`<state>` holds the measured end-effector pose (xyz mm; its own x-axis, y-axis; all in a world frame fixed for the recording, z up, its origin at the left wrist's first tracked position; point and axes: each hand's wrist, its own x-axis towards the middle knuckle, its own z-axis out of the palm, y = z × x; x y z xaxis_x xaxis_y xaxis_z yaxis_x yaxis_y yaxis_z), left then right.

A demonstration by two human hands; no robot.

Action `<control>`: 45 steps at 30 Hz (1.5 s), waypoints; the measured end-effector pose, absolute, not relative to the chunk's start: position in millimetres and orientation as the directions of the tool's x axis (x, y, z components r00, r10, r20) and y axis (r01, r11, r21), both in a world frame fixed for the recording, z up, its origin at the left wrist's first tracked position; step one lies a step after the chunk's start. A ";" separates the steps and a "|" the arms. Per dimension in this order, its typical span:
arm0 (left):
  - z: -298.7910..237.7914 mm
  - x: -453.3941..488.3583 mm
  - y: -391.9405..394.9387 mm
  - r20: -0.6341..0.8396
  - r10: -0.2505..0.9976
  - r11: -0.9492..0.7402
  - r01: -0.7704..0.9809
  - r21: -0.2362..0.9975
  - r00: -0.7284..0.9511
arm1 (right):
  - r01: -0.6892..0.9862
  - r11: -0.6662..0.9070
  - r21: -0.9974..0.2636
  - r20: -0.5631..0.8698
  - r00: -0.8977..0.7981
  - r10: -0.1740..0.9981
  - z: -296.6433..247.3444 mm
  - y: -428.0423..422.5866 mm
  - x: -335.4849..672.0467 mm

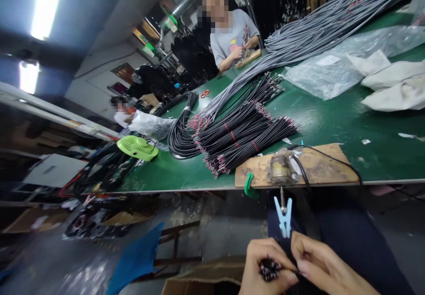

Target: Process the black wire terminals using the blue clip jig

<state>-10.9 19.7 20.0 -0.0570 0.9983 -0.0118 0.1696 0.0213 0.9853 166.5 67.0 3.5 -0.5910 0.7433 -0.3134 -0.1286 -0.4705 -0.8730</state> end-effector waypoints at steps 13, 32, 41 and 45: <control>50.3 -13.3 29.4 0.137 0.965 -0.109 0.134 0.985 -0.223 | -0.158 -0.118 -0.980 -0.043 -0.413 0.910 31.0 118.4 131.6; 54.2 -8.5 44.5 0.065 0.972 -0.020 0.197 0.980 -0.225 | -0.640 -0.554 -0.532 -0.120 -0.590 0.798 17.5 110.9 103.2; 52.9 -11.3 37.5 0.064 0.970 -0.021 0.181 0.983 -0.234 | -0.537 -0.543 -0.646 -0.254 -0.519 0.816 -18.5 100.3 120.6; 40.1 -13.0 23.9 -0.041 0.966 0.110 0.262 0.959 -0.256 | -0.437 -0.487 -0.756 -0.254 -0.491 0.834 -16.2 92.1 137.7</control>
